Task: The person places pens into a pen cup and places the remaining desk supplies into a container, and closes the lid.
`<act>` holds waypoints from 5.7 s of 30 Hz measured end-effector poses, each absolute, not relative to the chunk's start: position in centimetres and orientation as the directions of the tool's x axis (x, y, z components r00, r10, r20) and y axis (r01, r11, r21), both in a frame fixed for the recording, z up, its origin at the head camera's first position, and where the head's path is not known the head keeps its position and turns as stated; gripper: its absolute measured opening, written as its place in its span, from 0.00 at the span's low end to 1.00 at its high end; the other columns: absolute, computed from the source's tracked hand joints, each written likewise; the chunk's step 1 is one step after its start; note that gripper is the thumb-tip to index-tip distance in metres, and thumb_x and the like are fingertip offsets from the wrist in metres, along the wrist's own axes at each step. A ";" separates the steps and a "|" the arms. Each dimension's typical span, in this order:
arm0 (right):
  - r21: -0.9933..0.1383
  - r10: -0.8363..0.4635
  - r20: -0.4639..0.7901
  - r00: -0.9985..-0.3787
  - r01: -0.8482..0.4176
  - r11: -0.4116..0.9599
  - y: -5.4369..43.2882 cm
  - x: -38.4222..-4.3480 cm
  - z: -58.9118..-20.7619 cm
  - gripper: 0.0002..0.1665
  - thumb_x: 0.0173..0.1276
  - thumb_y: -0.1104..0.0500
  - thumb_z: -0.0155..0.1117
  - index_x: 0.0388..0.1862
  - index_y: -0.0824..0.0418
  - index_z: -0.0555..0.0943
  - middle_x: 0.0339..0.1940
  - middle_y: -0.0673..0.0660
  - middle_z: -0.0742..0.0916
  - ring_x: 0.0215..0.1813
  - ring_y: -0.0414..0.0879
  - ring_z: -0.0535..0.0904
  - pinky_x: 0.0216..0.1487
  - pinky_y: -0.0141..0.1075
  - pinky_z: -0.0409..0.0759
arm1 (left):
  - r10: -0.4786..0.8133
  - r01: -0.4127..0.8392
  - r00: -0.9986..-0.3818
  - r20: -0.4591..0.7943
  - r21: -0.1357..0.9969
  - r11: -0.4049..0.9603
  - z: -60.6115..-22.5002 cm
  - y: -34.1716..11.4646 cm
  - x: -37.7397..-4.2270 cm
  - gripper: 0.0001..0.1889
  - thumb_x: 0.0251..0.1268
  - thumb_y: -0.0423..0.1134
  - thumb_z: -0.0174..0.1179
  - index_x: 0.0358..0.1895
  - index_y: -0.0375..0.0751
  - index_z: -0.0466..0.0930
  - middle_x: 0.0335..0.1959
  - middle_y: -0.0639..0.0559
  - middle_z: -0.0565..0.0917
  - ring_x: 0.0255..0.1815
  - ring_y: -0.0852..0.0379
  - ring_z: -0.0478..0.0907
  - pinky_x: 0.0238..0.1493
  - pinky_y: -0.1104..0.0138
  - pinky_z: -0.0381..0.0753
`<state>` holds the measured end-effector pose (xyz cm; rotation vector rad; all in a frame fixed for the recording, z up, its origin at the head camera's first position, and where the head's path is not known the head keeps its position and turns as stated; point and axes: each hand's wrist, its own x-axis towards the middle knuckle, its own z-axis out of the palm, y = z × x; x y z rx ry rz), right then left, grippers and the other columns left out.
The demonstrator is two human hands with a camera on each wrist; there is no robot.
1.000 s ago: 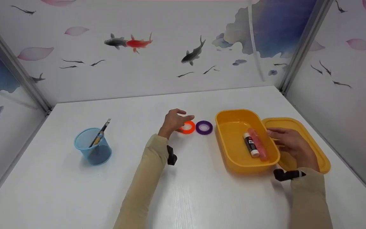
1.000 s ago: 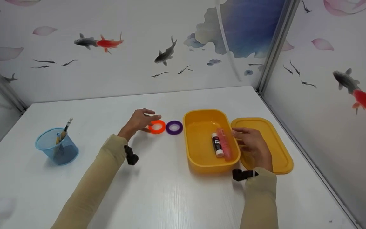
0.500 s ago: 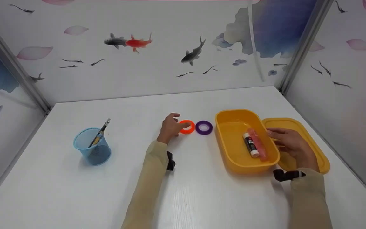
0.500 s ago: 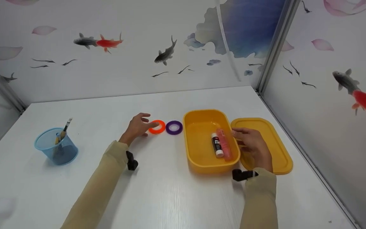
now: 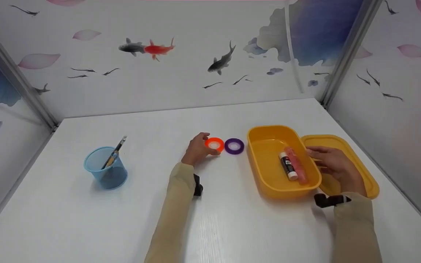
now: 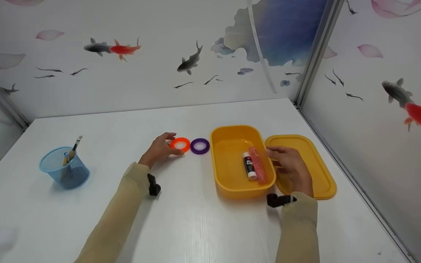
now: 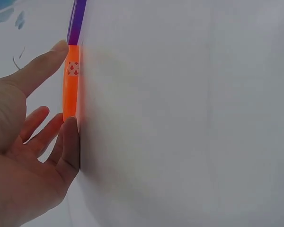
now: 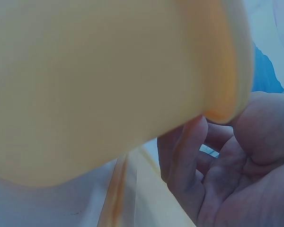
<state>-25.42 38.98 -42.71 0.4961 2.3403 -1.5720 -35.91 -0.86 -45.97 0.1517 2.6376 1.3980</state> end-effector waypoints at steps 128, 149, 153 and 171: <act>-0.842 0.134 -0.429 -0.893 0.449 0.298 38.8 -25.5 -43.0 0.48 0.65 0.33 0.63 0.78 0.52 0.64 0.79 0.58 0.67 0.75 0.59 0.66 0.78 0.50 0.66 | 0.315 0.301 -0.948 0.034 0.413 0.860 -41.4 16.5 -31.0 0.28 0.59 0.55 0.71 0.55 0.39 0.79 0.58 0.49 0.76 0.60 0.54 0.71 0.73 0.65 0.69; -0.844 0.120 -0.420 -0.900 0.436 0.312 38.7 -25.6 -42.9 0.50 0.65 0.32 0.63 0.79 0.53 0.61 0.80 0.60 0.66 0.75 0.60 0.67 0.78 0.50 0.67 | 0.358 0.352 -0.933 0.033 0.283 0.892 -41.5 16.5 -31.4 0.19 0.64 0.50 0.68 0.52 0.43 0.83 0.55 0.51 0.82 0.58 0.53 0.72 0.64 0.64 0.71; -0.845 0.127 -0.415 -0.901 0.433 0.314 38.7 -25.6 -42.8 0.49 0.66 0.33 0.63 0.79 0.54 0.62 0.80 0.60 0.65 0.75 0.61 0.66 0.78 0.51 0.65 | 0.366 0.355 -0.928 0.062 0.442 0.824 -41.0 15.6 -31.6 0.23 0.64 0.47 0.69 0.58 0.40 0.80 0.58 0.48 0.80 0.61 0.52 0.72 0.69 0.64 0.72; -0.849 0.129 -0.407 -0.904 0.426 0.313 39.0 -25.4 -43.2 0.49 0.66 0.32 0.61 0.79 0.52 0.62 0.80 0.59 0.66 0.75 0.60 0.67 0.78 0.50 0.66 | 0.307 0.329 -0.941 0.138 0.578 0.747 -40.9 8.7 -34.4 0.31 0.70 0.48 0.63 0.72 0.43 0.69 0.68 0.45 0.74 0.69 0.49 0.70 0.75 0.61 0.70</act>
